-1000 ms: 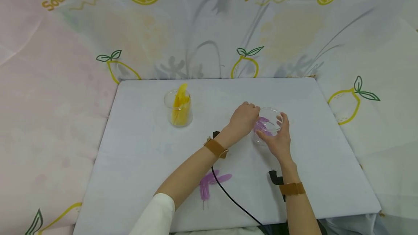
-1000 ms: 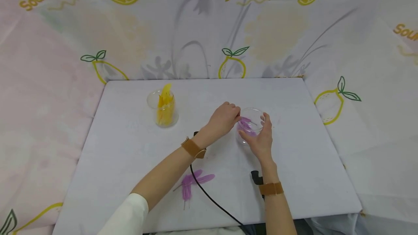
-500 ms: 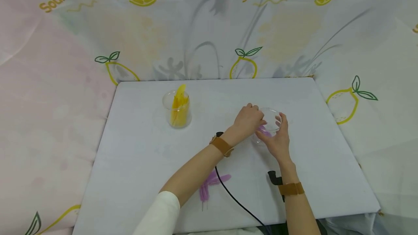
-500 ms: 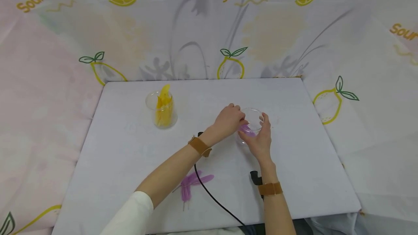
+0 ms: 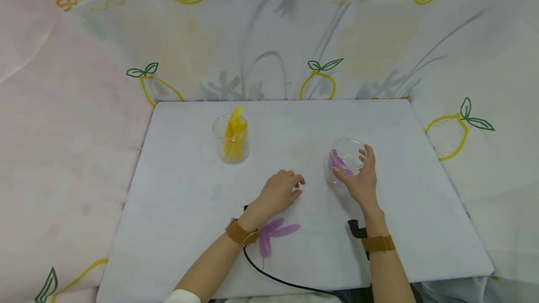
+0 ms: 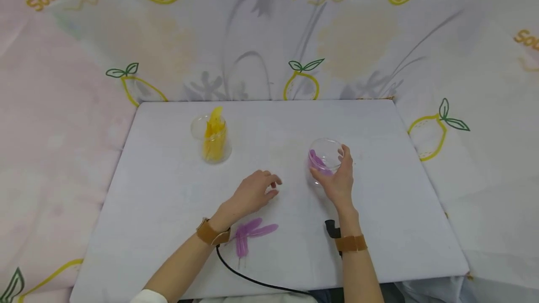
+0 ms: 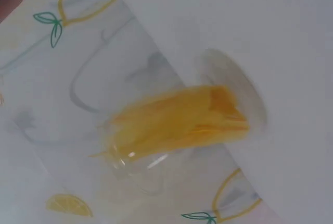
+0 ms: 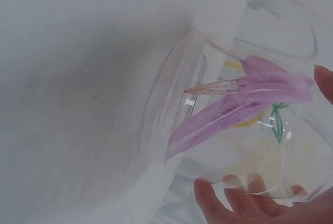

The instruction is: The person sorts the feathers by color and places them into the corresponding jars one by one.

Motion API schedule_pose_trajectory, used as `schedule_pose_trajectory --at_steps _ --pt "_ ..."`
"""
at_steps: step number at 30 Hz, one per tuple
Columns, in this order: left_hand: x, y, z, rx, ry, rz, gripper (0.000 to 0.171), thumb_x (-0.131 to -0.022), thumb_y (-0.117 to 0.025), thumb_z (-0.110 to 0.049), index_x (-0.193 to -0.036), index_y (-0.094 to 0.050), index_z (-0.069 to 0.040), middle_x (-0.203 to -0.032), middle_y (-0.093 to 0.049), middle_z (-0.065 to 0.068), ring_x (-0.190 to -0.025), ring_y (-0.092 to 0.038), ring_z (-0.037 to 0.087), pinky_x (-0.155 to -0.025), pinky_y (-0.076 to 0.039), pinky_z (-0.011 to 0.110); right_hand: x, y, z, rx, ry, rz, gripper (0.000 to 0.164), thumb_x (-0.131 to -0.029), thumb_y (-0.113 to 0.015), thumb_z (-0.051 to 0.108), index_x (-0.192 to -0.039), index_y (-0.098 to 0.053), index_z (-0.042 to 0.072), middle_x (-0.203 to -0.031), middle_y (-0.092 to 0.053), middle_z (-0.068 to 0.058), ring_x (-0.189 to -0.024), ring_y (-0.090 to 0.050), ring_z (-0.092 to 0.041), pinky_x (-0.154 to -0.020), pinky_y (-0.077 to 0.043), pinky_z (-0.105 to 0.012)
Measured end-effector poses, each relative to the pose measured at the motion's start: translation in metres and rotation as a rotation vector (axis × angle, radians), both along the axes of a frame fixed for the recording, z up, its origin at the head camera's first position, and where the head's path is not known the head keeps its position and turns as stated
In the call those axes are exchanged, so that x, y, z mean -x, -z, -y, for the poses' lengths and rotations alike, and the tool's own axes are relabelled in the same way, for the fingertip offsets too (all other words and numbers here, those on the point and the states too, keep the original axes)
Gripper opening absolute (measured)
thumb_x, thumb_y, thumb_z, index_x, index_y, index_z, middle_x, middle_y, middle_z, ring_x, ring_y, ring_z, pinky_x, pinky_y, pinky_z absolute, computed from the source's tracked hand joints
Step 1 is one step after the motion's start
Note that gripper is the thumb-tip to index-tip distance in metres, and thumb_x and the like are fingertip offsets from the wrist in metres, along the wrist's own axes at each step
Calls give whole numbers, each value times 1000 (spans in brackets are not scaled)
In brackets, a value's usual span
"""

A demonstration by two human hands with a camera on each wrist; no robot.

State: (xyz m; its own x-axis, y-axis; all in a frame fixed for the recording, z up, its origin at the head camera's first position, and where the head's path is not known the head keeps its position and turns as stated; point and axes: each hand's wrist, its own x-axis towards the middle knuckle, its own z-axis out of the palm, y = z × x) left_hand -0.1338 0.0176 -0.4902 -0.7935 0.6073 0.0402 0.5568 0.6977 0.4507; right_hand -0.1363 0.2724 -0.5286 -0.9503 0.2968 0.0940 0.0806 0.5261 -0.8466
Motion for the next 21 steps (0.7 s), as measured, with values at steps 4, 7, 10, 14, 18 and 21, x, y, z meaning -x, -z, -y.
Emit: schedule_pose_trajectory --at_steps 4,7,10,14,18,21 --pt "-29 10 26 201 -18 88 34 -86 -78 -34 -108 -71 -9 -92 -69 5 -84 -62 22 -71 -53 32 0 0 -1 8 5 12 105 -77 -88 22 -155 -19 16 -157 -32 -15 -145 -31 -39 -112 -29 -68" --pt "-48 16 40 313 -65 95 46 -77 -86 -37 -107 -68 -8 -91 -66 9 -83 -62 26 -72 -53 38 1 -1 -1 10 7 8 105 -77 -88 22 -155 -19 15 -157 -32 -15 -145 -32 -39 -112 -29 -67" --pt "-61 23 51 327 -108 108 45 -70 -90 -29 -101 -65 -8 -87 -62 8 -80 -60 26 -70 -53 40 1 -1 -1 8 7 7 105 -77 -88 22 -155 -19 16 -157 -33 -15 -145 -32 -39 -112 -30 -66" --pt "-68 35 62 188 -147 164 33 -68 -91 -17 -79 -61 -11 -74 -58 1 -67 -54 18 -59 -48 31 1 -2 0 14 4 16 104 -78 -87 23 -156 -18 16 -158 -32 -15 -145 -32 -39 -113 -30 -65" --pt "-68 46 68 62 -156 229 30 -75 -86 -14 -68 -57 -14 -65 -54 -6 -60 -45 9 -54 -39 24 0 -3 1 22 -1 20 104 -78 -87 23 -156 -17 16 -158 -32 -15 -145 -31 -39 -113 -29 -65" --pt "-67 47 72 36 -133 221 28 -80 -82 -17 -69 -57 -15 -65 -53 -7 -60 -44 7 -54 -38 23 0 -3 1 21 -2 21 104 -78 -86 23 -156 -17 16 -158 -32 -15 -145 -31 -39 -113 -30 -65"
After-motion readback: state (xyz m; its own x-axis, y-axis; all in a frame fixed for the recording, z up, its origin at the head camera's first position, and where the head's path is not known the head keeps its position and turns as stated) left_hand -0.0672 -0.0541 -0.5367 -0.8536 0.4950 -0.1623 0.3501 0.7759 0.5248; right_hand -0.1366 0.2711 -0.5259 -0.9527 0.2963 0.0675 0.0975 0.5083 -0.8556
